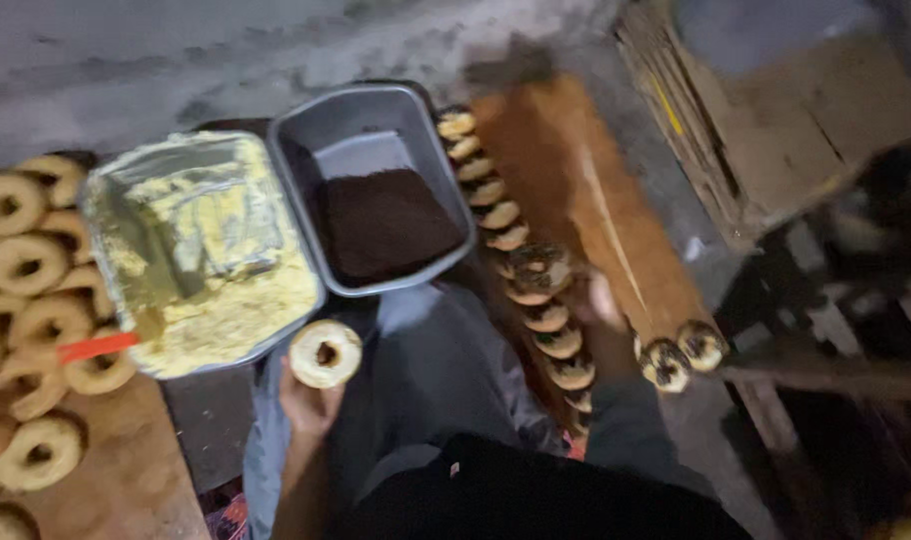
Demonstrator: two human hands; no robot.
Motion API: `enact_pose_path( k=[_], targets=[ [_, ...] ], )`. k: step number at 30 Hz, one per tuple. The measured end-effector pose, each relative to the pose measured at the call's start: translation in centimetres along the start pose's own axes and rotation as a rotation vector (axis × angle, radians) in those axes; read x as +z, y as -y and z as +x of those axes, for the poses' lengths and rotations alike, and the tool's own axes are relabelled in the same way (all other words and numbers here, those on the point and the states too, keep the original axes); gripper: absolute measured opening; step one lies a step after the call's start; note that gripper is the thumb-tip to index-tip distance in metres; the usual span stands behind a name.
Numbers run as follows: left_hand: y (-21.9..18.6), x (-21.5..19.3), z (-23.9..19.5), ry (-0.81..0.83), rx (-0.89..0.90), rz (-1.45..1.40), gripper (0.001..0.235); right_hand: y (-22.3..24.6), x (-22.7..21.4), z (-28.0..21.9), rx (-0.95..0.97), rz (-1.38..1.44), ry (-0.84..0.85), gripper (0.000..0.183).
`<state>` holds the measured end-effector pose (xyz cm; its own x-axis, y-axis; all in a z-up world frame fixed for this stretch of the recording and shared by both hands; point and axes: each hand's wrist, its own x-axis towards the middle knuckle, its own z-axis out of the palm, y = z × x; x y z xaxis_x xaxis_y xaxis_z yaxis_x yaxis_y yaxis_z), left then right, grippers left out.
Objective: The person picks up plain doughnuts, dips them into a yellow glaze, then into a dark topping, and places them on a wooden board. The process is repeated for multiple doughnuts.
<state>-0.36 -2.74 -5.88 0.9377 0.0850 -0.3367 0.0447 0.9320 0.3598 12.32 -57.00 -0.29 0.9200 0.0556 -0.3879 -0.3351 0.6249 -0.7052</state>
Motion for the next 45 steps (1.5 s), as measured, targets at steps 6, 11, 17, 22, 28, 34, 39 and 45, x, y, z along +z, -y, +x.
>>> enact_pose_path(
  k=[6,11,17,22,28,34,39,45],
  targets=[
    [-1.0,1.9,-0.6,-0.027,-0.037,0.031,0.066,4.4,-8.3,-6.6,-0.171,-0.323,-0.379,0.038],
    [-1.2,4.1,-1.8,-0.018,-0.013,0.051,0.069,2.5,-9.2,-6.1,-0.073,-0.592,-0.584,0.033],
    [-1.7,6.4,-3.2,0.056,-0.068,-0.006,0.069,2.5,-9.2,-6.9,-0.142,-2.187,-0.729,0.022],
    [0.1,5.5,-2.7,0.074,-0.243,0.06,0.061,-2.1,-0.4,-4.4,-0.464,-1.625,-0.378,0.03],
    [5.7,5.3,-0.6,-0.007,-0.499,0.315,0.052,-14.9,16.8,-0.8,0.629,-0.37,0.713,0.048],
    [-0.8,5.7,-1.4,0.095,-0.351,-0.024,0.044,-14.9,23.5,13.7,0.089,-0.374,0.307,0.035],
    [-1.7,5.6,-1.7,0.203,-0.312,-0.108,0.048,-17.5,23.9,19.6,-0.102,-1.103,0.237,0.042],
    [-1.5,5.3,-0.6,0.117,-0.257,-0.15,0.046,-17.7,23.2,16.9,-0.346,-1.554,0.342,0.04]
  ],
)
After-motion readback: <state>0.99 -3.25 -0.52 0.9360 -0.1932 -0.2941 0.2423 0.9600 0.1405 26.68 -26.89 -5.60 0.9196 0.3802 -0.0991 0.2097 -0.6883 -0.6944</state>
